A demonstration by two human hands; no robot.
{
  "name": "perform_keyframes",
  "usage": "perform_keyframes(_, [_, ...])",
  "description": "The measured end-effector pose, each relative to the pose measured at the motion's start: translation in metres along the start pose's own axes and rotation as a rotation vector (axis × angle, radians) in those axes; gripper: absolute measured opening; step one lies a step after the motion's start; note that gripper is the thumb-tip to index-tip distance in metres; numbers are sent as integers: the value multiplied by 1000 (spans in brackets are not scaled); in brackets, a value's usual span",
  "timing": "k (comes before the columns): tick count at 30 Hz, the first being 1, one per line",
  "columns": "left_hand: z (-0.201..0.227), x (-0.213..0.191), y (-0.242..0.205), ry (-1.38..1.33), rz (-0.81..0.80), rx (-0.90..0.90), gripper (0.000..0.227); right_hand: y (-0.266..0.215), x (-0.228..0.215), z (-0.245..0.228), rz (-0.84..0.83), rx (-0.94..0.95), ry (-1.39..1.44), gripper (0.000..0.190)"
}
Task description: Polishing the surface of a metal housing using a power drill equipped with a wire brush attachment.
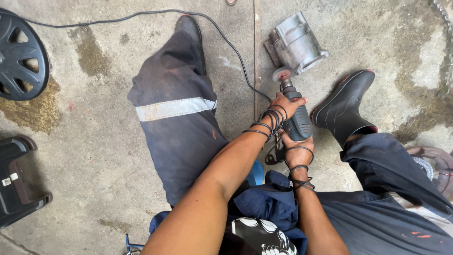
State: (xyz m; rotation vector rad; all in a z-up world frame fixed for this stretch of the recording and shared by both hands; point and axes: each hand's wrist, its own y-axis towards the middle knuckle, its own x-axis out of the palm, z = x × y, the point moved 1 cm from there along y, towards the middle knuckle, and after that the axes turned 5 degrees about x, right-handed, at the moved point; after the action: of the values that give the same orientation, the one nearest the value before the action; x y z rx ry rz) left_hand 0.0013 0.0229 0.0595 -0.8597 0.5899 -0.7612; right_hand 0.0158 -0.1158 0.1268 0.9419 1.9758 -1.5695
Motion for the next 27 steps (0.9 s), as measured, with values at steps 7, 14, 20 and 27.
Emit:
perform_keyframes(7, [39,-16,-32,-199,-4,-7,101,-16,-31,-33,121,-42,-67,73])
perform_keyframes(14, [54,-31,-53,-250,-63,-36,98,-5,-40,-33,120,-81,-119,74])
perform_keyframes(20, [39,-15,-37,-265,-46,-72,96,-9,-41,-30,128,-65,-129,77])
perform_keyframes(27, [47,-26,-32,-272,-23,-27,99,-7,-34,-45,107,-93,-136,78])
